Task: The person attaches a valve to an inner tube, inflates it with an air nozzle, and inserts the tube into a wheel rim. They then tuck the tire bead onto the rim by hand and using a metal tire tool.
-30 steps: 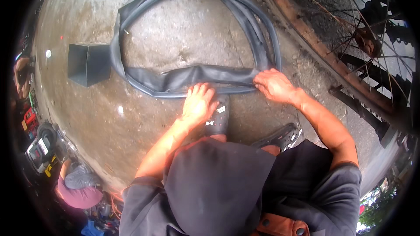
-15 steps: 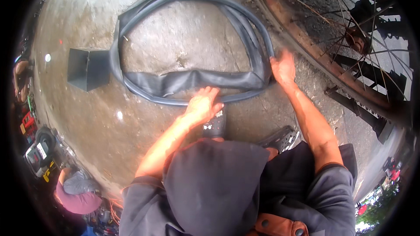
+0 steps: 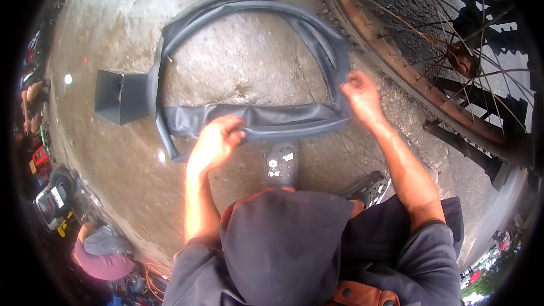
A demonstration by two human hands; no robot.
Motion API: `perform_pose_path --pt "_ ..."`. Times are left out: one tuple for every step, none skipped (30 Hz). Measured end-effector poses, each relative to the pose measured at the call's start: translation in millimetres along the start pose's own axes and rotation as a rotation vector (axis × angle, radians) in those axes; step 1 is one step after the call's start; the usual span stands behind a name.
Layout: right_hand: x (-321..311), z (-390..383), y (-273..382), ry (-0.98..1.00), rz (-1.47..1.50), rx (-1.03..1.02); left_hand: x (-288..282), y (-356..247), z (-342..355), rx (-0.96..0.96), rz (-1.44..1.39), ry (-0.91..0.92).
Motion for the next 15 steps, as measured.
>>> perform_pose_path --pt "12 -9 -2 0.038 -0.041 0.015 -7 7 0 -0.048 0.096 -0.057" --pt "22 -16 -5 0.095 -0.049 0.022 -11 12 0 -0.058 0.137 -0.088" --pt "29 -22 -10 0.136 -0.100 0.098 -14 18 2 -0.081 0.186 -0.108" --pt "32 -26 -11 0.153 -0.155 0.058 -16 24 3 -0.132 0.233 -0.127" --pt "33 -29 -15 0.155 -0.252 0.088 -17 27 6 -0.094 0.271 -0.159" --pt "32 -30 -17 0.166 -0.356 0.102 -18 31 10 -0.081 0.309 -0.192" --pt "30 -30 -11 0.122 -0.525 -0.058 -18 33 14 -0.065 0.346 -0.222" --pt "28 -29 -4 0.078 -0.698 -0.238 -17 38 17 -0.086 0.334 -0.193" --pt "28 -27 2 0.025 -0.870 -0.404 -18 41 23 -0.079 0.312 -0.223" --pt "25 -26 5 -0.020 -0.940 -0.467 -18 43 29 -0.077 0.286 -0.247" --pt "24 -22 4 -0.015 -0.965 -0.427 -17 45 34 -0.068 0.249 -0.277" --pt "23 -19 4 -0.032 -0.989 -0.403 -16 44 42 -0.023 0.240 -0.319" --pt "23 -17 6 -0.064 -1.004 -0.429 -12 46 49 -0.031 0.255 -0.273" --pt "22 -14 4 -0.035 -1.007 -0.345 -5 48 57 -0.038 0.254 -0.228" --pt "24 -13 5 -0.008 -1.046 -0.342 0 49 63 -0.026 0.241 -0.217"
Point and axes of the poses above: each hand's wrist, its own z-axis towards the middle knuckle, its own x-axis out of the palm, y = z × x, the point moved 4 cm from there along z, towards the middle knuckle, and after that the axes turned 12 degrees about z, right-handed, at the moved point
